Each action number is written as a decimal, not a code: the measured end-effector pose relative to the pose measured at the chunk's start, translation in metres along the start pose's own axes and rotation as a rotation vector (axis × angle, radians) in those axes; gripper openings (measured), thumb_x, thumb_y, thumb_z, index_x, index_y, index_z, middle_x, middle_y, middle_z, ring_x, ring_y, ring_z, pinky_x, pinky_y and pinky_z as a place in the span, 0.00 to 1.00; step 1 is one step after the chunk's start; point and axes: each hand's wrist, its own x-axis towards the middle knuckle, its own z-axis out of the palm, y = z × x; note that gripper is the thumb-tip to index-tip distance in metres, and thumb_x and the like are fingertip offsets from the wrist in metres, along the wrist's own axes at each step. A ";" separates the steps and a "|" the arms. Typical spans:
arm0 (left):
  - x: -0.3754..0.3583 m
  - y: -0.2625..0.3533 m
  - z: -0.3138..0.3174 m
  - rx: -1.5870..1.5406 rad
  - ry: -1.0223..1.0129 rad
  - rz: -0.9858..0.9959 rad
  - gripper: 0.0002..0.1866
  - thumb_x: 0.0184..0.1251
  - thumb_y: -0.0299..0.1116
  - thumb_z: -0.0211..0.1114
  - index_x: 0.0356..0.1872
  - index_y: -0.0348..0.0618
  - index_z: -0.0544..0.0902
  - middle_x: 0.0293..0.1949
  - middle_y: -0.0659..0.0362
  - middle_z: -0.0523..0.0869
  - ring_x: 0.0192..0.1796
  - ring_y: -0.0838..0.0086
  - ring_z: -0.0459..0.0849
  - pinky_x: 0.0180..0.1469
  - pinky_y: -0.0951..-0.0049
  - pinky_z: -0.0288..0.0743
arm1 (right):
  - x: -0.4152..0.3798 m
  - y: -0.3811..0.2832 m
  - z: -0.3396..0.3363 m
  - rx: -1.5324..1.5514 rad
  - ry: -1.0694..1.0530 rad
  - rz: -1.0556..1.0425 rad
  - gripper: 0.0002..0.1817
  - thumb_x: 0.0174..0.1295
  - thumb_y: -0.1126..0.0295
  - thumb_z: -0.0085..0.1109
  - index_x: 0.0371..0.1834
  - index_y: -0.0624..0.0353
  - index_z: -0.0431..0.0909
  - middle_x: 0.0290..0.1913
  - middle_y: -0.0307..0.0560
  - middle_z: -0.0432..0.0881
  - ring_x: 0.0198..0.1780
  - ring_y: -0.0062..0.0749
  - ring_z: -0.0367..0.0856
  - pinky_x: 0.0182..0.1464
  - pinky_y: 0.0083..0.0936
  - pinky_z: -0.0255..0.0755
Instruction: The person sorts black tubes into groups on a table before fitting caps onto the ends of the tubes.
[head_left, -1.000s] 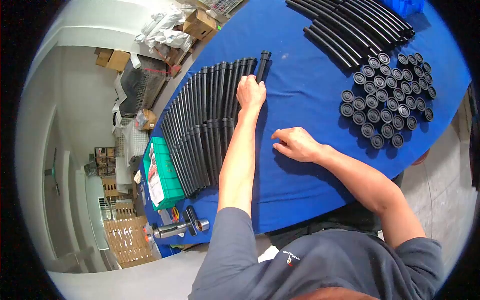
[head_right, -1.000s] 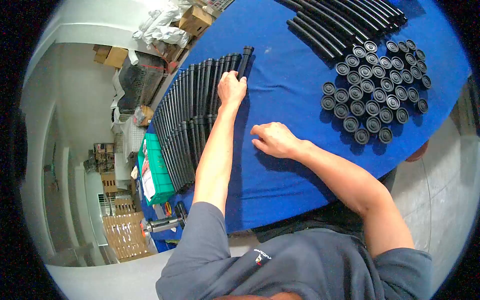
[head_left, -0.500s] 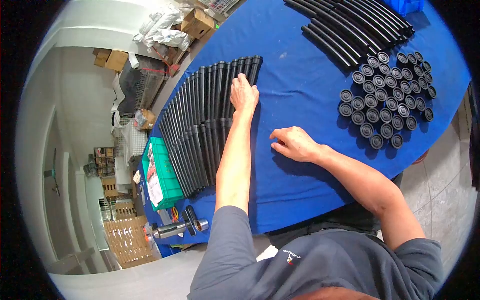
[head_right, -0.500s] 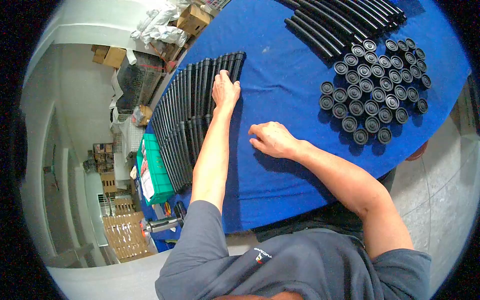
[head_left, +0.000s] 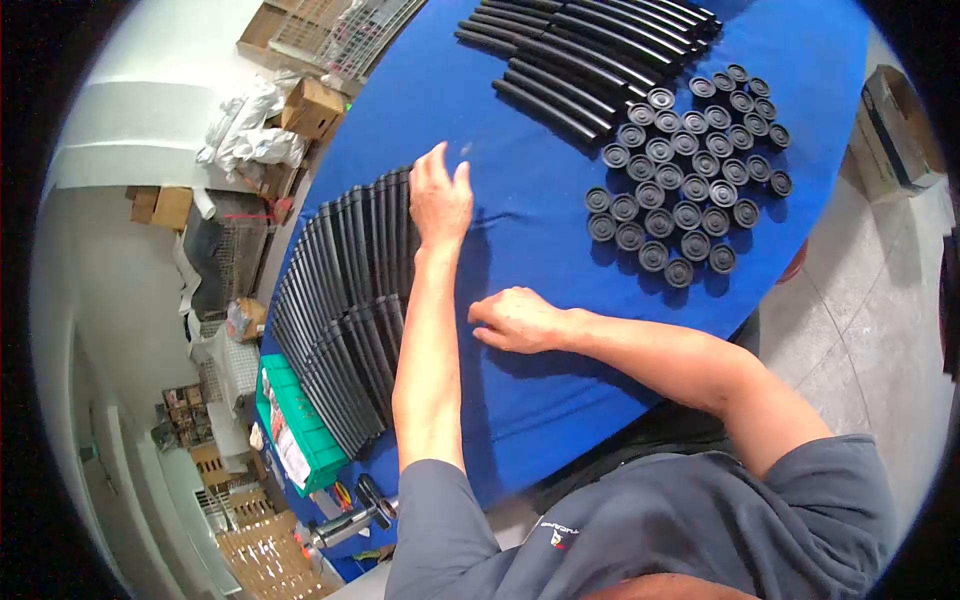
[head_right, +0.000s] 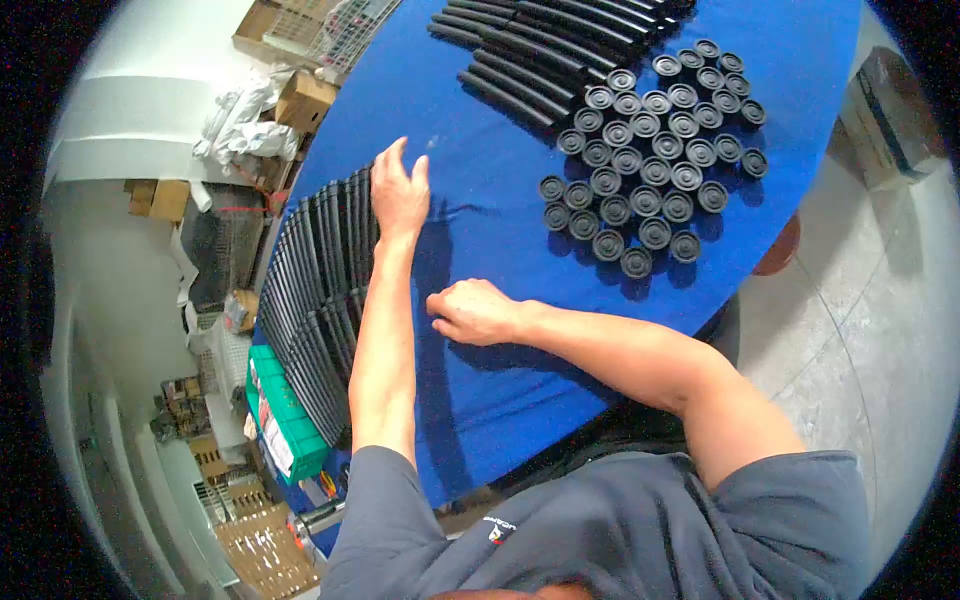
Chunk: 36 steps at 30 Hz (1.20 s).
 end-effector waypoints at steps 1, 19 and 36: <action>0.011 0.018 0.009 -0.067 -0.011 0.062 0.22 0.70 0.34 0.66 0.63 0.43 0.79 0.59 0.47 0.83 0.63 0.50 0.79 0.65 0.53 0.75 | 0.001 0.001 0.001 -0.024 -0.015 -0.009 0.13 0.64 0.64 0.60 0.43 0.64 0.82 0.37 0.65 0.87 0.41 0.62 0.87 0.44 0.55 0.81; 0.153 0.137 0.099 0.132 -0.354 0.799 0.12 0.65 0.24 0.60 0.49 0.46 0.82 0.50 0.56 0.87 0.63 0.59 0.82 0.70 0.56 0.72 | 0.007 -0.013 -0.014 -0.009 -0.209 0.183 0.13 0.68 0.64 0.56 0.45 0.64 0.79 0.40 0.63 0.87 0.46 0.62 0.87 0.49 0.56 0.80; 0.058 0.046 0.026 0.060 -0.289 0.720 0.15 0.63 0.21 0.60 0.51 0.43 0.81 0.50 0.53 0.84 0.58 0.57 0.84 0.57 0.60 0.83 | 0.000 -0.003 0.003 -0.016 -0.009 0.024 0.10 0.60 0.67 0.58 0.34 0.64 0.79 0.34 0.63 0.87 0.40 0.62 0.87 0.42 0.57 0.80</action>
